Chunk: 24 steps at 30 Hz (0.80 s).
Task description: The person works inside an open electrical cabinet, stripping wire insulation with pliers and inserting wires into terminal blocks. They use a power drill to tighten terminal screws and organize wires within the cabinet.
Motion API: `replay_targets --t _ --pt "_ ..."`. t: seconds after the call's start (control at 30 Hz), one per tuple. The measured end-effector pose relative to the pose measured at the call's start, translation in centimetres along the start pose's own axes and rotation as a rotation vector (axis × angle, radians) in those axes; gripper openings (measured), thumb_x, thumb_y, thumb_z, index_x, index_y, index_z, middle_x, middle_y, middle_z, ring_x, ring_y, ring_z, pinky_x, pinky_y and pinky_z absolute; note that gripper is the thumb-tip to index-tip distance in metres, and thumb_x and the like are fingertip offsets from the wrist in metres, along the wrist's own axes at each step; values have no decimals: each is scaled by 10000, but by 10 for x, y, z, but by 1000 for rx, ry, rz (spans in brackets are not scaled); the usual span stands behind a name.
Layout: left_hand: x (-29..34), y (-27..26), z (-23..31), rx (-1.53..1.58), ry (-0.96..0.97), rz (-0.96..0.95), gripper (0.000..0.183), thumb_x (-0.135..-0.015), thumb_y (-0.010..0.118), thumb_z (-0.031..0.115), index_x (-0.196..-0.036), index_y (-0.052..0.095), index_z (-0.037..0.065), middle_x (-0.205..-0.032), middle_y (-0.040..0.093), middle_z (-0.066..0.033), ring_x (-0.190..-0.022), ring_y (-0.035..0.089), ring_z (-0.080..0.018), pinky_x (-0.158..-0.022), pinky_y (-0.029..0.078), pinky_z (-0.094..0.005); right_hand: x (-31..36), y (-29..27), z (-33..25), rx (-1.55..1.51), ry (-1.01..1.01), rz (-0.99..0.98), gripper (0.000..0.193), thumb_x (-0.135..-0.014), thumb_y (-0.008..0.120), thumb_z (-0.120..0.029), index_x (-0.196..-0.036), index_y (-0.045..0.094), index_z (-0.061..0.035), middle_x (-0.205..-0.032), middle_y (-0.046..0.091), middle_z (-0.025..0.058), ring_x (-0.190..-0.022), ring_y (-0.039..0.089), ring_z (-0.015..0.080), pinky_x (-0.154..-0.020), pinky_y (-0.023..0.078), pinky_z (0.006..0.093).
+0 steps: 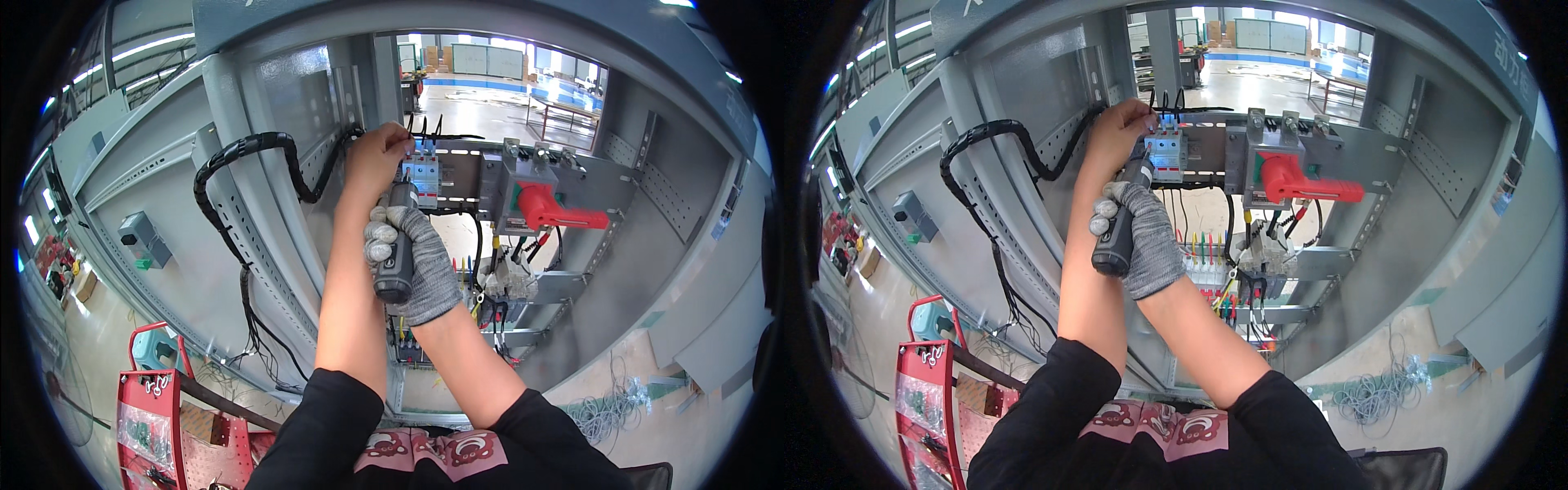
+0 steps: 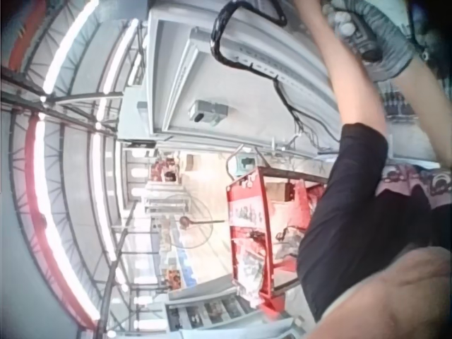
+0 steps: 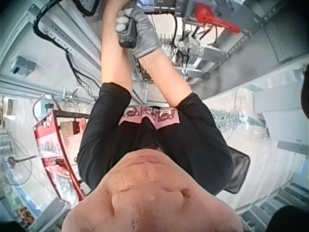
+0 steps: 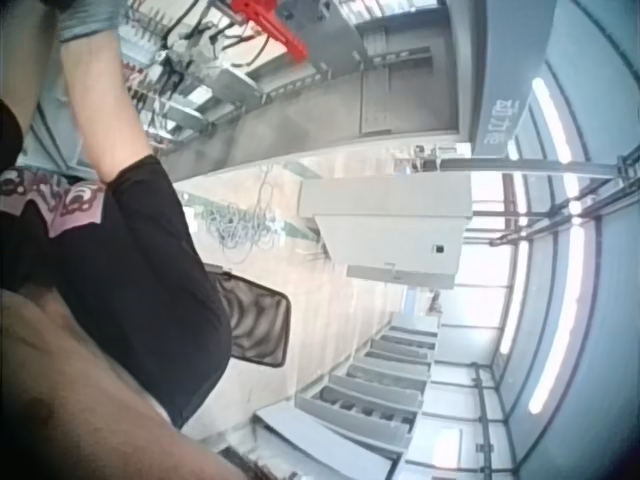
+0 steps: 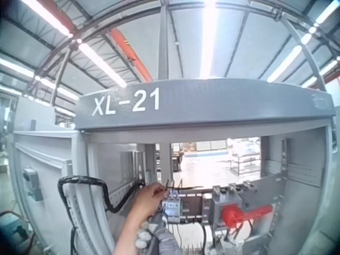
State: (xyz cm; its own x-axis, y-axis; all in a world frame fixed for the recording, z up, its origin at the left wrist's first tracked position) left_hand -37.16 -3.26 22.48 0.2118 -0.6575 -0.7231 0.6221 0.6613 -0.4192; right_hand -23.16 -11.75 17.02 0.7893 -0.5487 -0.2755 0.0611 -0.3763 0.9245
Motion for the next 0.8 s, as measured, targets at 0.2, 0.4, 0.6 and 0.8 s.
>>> replay_targets --t 0.2,0.4,0.6,0.8 --pt "1 -5 11 -22 -48 -5 218 -857 597 238 -982 671 75 -862 700 -95 -813 674 -239 -728 495 -327 -12 -8 -1 -143 6 -65 99 -910 511 -69 -956 491 16 -776 523 67 -619 522 121 -519 504 247" --pt "-1 -7 -9 129 -27 -1 221 -931 544 201 -1012 633 15 -865 689 -88 -795 672 -174 -727 502 -279 -20 2 12 -207 33 -197 94 -912 515 -83 -932 491 6 -759 523 64 -612 526 123 -521 509 250" --pt "-7 1 -17 350 -53 -83 179 -927 517 42 -1062 610 -29 -971 672 -91 -860 643 -160 -793 499 -269 -17 -3 5 -16 -50 -85 99 -913 521 -95 -920 491 -1 -749 523 62 -607 528 123 -522 512 253" --pt "3 0 -1 225 -31 -43 137 -860 616 52 -980 658 0 -869 689 -65 -818 627 -118 -765 478 -256 82 -22 12 435 58 18 241 -869 632 -179 -1029 509 -47 -780 507 25 -630 496 98 -545 472 237"
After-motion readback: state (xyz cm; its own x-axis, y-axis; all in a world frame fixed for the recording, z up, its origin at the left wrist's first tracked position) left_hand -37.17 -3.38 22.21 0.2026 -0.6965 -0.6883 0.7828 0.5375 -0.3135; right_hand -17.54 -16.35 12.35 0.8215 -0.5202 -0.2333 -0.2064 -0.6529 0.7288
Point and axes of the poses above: each hand's wrist, its own x-axis away from the middle knuckle, its own y-axis out of the palm, z = x × y, the point moved 2 cm from there along -x, towards the middle knuckle
